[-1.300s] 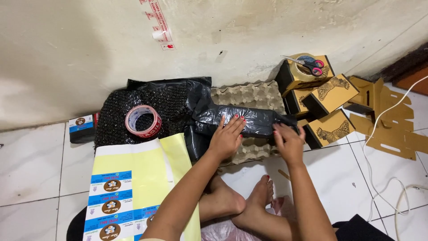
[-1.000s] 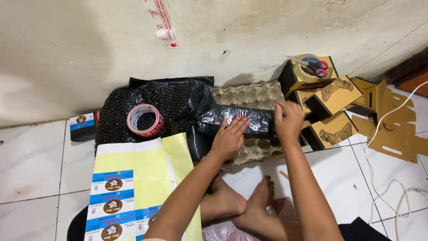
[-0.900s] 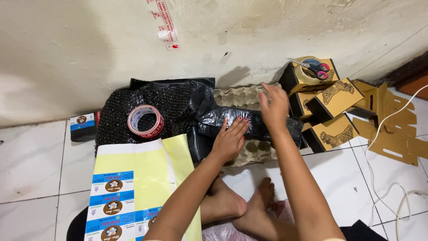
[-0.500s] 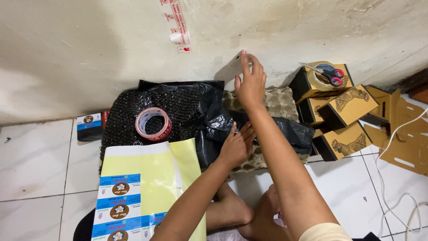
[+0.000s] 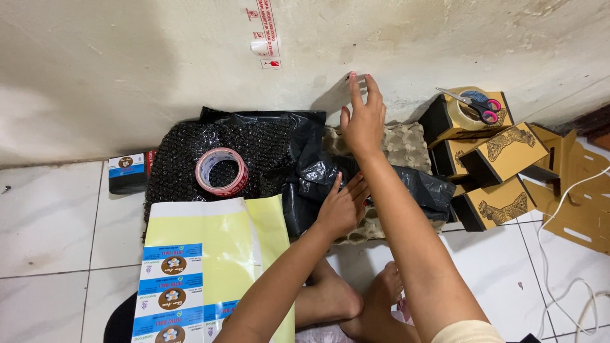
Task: The person wraps an item in black plastic film, secures it with adhesive tape, and then peels a label from a sheet and sticks it onto the finished package.
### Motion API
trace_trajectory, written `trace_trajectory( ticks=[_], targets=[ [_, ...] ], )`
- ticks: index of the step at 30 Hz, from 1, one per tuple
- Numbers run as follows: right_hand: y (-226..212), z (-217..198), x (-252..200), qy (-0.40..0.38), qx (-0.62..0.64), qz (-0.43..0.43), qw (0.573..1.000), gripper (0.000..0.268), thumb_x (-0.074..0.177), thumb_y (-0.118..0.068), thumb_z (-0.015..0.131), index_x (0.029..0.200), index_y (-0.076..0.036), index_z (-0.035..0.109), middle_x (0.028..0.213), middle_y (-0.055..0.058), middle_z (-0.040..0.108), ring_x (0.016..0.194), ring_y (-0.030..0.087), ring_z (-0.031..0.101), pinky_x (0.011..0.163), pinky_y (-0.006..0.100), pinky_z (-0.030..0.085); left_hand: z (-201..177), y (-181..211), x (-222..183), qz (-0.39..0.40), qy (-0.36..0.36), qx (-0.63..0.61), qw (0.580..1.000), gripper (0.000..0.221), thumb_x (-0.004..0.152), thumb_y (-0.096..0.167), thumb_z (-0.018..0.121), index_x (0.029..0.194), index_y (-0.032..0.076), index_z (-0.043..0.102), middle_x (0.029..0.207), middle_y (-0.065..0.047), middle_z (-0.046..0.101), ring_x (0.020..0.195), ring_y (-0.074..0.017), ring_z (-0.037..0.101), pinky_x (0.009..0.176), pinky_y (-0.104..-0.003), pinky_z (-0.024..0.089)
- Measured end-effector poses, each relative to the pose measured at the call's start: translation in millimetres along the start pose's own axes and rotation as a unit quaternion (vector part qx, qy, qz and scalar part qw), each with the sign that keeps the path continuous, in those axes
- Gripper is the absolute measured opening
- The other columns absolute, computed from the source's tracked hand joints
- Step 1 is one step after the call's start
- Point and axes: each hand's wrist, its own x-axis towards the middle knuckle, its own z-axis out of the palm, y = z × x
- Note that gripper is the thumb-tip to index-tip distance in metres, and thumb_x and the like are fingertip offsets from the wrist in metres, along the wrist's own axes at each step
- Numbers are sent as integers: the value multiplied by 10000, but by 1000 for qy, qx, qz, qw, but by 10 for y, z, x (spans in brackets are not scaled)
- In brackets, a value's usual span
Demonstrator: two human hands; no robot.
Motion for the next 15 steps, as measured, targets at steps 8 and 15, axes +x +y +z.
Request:
trace_trajectory(
  ticks=[8,15],
  targets=[
    [-362,-182,562,76,189,71,976,210,959,-114,690,1168,-129,704,1169,56,621,1018,196,615,821,318,506,92,-33,-32,11,18,17,1000,448,978,225,478,1401,106,565,1496,-44,521,1485,-219,376,1249,-606,186],
    [-942,-516,1063,206,304,46,929,224,880,41,728,1018,-102,623,973,19,590,878,160,566,776,278,513,-135,43,-4,7,18,-61,998,429,907,109,611,1333,57,627,1458,-89,586,1456,-239,431,1216,-637,208]
  ],
)
